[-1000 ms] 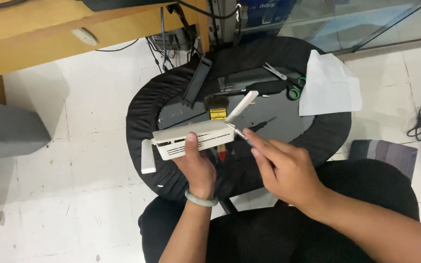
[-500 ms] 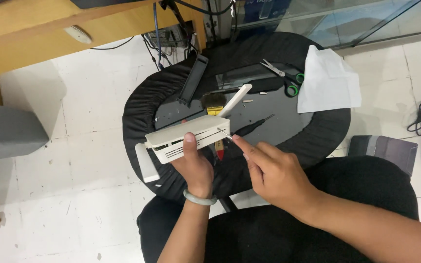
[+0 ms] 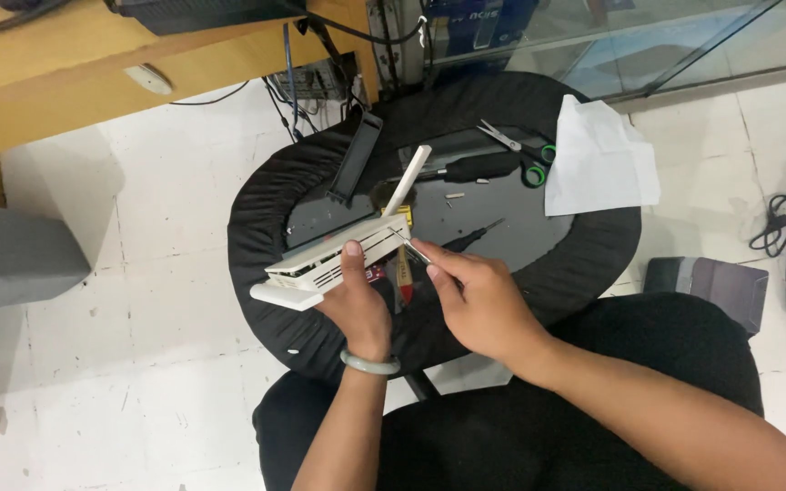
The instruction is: Disassembling a wireless router and cleaning its internal circuit board using a screwdriver and a brush
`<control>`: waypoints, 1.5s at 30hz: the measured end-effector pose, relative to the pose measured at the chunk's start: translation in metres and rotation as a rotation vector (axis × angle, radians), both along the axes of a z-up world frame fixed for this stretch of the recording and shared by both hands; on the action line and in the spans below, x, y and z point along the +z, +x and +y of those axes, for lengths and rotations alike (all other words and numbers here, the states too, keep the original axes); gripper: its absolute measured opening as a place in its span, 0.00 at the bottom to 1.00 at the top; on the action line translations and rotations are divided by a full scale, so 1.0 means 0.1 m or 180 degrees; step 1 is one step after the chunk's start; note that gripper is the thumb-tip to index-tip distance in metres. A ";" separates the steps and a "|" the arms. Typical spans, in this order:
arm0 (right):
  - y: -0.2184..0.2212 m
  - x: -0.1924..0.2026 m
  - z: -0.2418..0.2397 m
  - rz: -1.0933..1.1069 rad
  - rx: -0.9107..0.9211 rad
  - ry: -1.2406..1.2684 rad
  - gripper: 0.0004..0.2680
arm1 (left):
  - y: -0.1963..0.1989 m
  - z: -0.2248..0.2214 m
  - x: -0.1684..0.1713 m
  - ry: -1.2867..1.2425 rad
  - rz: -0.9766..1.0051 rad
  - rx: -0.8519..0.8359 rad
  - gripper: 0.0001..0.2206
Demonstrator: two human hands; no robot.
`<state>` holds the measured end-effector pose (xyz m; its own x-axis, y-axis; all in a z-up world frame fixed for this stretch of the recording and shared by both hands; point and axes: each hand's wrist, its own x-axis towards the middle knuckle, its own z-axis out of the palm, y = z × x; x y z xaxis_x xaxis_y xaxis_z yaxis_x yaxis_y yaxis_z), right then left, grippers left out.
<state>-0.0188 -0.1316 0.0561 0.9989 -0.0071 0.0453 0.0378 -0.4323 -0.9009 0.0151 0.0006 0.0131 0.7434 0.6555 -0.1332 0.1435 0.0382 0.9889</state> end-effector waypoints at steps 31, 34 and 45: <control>-0.05 -0.18 -0.07 -0.1107 0.0043 -0.2405 0.17 | -0.03 -0.12 -0.22 -0.0175 0.0107 -0.0204 0.37; -0.02 -0.20 0.00 -0.1548 -0.0016 -0.3291 0.19 | -0.03 0.00 -0.36 0.0016 -0.0005 -0.0267 0.35; 0.59 0.68 -0.39 0.1647 0.0737 -0.0958 0.13 | -0.02 -0.22 0.26 -0.0251 0.0708 -0.0486 0.43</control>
